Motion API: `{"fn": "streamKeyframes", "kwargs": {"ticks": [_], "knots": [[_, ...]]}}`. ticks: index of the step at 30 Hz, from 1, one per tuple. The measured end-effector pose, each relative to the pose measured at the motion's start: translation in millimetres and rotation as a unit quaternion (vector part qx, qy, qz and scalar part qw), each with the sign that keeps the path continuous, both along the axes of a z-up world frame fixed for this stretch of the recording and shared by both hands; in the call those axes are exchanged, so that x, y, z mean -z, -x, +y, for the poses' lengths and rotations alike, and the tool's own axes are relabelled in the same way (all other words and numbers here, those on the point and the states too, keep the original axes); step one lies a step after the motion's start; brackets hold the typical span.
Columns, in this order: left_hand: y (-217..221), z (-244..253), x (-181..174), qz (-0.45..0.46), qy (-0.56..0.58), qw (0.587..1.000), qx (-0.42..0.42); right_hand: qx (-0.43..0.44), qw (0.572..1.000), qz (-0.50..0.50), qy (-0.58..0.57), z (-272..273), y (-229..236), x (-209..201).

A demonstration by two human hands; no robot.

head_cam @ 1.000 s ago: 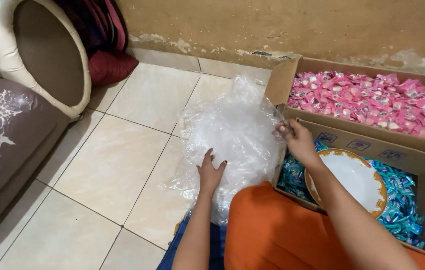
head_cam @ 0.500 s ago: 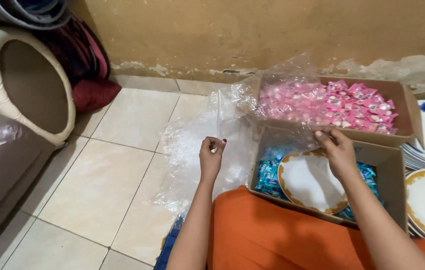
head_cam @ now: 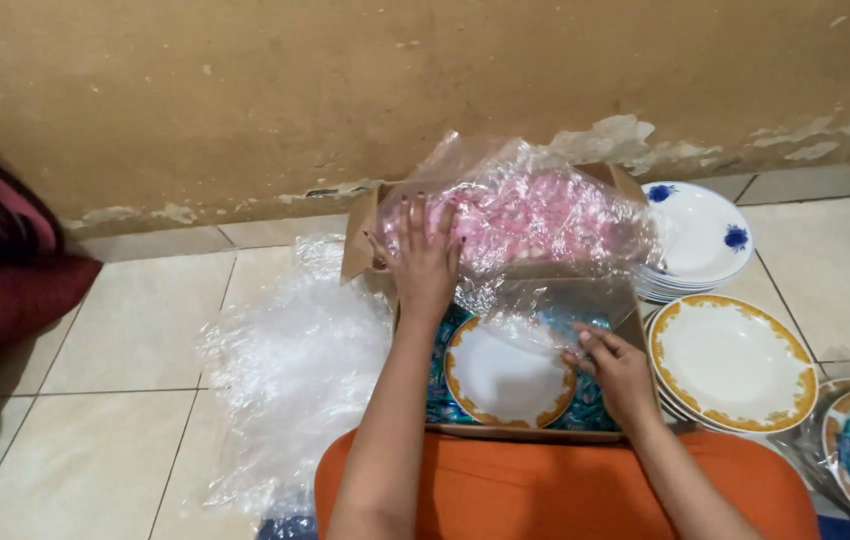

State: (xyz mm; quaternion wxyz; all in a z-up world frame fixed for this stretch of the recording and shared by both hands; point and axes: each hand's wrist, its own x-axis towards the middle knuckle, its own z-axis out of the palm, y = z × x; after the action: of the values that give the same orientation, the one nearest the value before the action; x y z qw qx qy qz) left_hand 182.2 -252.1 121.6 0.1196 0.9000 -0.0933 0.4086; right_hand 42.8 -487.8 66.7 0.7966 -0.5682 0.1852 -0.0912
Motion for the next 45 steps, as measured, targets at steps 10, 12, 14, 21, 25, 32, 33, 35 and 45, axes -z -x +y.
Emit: {"fn": "streamKeyframes", "kwargs": {"ticks": [10,12,14,21,25,32,33,35,45], "knots": [[75,-20,121,0.128,-0.078,0.971,0.185,-0.073,0.995,0.061,-0.023,19,2,3],[94,-17,117,0.087,-0.071,0.978,0.173,-0.181,0.981,0.038,-0.060,27,6,2],[94,-15,130,0.118,-0.067,0.977,0.166,-0.239,0.971,0.028,-0.015,31,10,-3],[97,2,127,0.262,0.096,0.954,0.113,-0.223,0.961,0.059,0.153,16,-7,10],[106,3,117,0.323,0.131,0.934,0.073,-0.195,0.871,0.119,0.434,-42,-58,123],[110,-3,91,0.326,0.265,0.893,0.161,-0.206,0.842,0.182,0.464,-30,-70,129],[109,-3,94,0.316,0.264,0.896,0.167,-0.183,0.832,0.173,0.495,-27,-70,129],[103,2,105,0.287,0.257,0.906,0.174,-0.205,0.817,0.183,0.507,-31,-76,129],[100,20,97,0.266,0.405,0.851,0.204,-0.135,0.946,0.190,0.225,-19,-61,121]]}}
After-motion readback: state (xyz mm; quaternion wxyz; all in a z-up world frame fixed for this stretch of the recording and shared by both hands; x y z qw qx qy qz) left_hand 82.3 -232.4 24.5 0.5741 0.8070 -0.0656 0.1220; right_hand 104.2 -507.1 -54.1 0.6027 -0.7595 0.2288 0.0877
